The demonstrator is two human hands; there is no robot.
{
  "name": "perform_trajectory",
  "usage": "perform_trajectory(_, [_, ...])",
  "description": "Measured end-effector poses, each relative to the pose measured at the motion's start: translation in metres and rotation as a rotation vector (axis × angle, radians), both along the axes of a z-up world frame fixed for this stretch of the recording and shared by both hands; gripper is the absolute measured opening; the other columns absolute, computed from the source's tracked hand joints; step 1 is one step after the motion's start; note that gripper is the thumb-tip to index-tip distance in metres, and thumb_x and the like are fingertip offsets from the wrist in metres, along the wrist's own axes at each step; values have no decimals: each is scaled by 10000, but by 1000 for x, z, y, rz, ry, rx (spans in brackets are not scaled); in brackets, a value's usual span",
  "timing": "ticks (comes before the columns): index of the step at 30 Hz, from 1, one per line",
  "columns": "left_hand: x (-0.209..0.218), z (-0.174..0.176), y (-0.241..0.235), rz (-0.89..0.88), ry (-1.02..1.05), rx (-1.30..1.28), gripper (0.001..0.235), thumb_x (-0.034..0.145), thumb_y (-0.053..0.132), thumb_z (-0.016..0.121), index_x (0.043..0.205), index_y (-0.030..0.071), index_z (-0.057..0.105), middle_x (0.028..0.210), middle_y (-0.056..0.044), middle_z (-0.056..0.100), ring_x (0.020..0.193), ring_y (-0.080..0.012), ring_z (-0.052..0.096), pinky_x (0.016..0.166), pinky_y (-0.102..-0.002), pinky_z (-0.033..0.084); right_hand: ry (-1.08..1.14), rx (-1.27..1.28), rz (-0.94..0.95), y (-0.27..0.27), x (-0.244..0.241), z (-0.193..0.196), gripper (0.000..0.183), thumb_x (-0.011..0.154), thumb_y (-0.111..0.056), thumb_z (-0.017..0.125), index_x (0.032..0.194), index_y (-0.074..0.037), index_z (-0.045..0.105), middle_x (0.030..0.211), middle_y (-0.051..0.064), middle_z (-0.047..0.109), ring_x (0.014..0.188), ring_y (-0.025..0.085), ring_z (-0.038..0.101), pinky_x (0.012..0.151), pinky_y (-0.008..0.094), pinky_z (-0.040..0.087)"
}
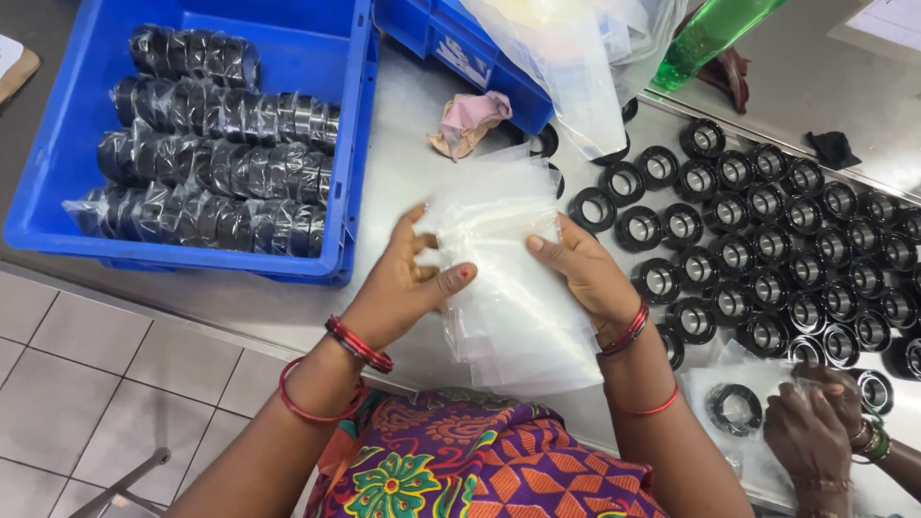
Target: Packing metal parts into plastic bags at a manufacturing station.
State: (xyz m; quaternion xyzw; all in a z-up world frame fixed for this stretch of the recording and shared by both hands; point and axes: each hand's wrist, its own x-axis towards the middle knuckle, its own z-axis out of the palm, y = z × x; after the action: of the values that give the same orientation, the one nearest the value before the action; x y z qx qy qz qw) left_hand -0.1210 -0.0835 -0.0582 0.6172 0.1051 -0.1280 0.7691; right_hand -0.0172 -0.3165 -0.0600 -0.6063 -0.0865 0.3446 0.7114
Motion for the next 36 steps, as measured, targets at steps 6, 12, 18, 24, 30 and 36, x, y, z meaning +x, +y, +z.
perform_trajectory(6, [-28, 54, 14, 111, -735, 660, 787, 782, 275, 848, 1432, 75, 452, 1488, -197, 415, 1344, -330, 500, 1067, -453, 463, 9, 1, -39, -3, -2, 6, 465, 974, -213, 649, 1371, 17, 567, 1263, 115, 684, 1103, 164, 666, 970, 313, 532])
perform_trajectory(12, [-33, 69, 5, -119, -948, 883, 309, 732, 192, 845, 1030, 208, 768, 1401, -95, 543, 1354, -345, 464, 1107, -476, 344, 41, 27, -19, 5, -7, 17, 476, 961, -220, 649, 1369, 6, 554, 1246, 129, 694, 1065, 183, 687, 935, 329, 553])
perform_trajectory(18, [-27, 63, -4, -32, -988, 802, 125, 770, 192, 865, 865, 213, 786, 1197, 16, 657, 1221, -252, 567, 1027, -422, 368, -4, 66, 50, 5, -8, 10, 478, 977, -234, 641, 1381, 8, 557, 1280, 96, 681, 1113, 141, 663, 967, 296, 534])
perform_trajectory(24, [-22, 57, -6, 52, -890, 581, 155, 736, 181, 898, 849, 163, 795, 1006, 2, 598, 1059, -207, 558, 976, -363, 427, 19, 38, 72, 7, -13, 9, 459, 980, -237, 641, 1367, -2, 570, 1234, 94, 692, 1061, 140, 667, 924, 304, 544])
perform_trajectory(30, [-22, 55, -6, 49, -857, 534, 176, 718, 205, 913, 823, 140, 788, 970, -7, 562, 1011, -181, 564, 978, -372, 419, 8, -13, 72, 9, -13, 10, 461, 975, -228, 647, 1376, -10, 581, 1220, 78, 694, 1056, 123, 654, 910, 293, 534])
perform_trajectory(36, [-23, 49, 5, -7, -920, 758, 192, 774, 246, 864, 931, 173, 782, 1331, -117, 555, 1308, -299, 453, 1114, -440, 349, 29, 78, 82, 6, -9, 6, 466, 976, -217, 634, 1382, -4, 551, 1253, 93, 686, 1092, 149, 657, 940, 314, 534])
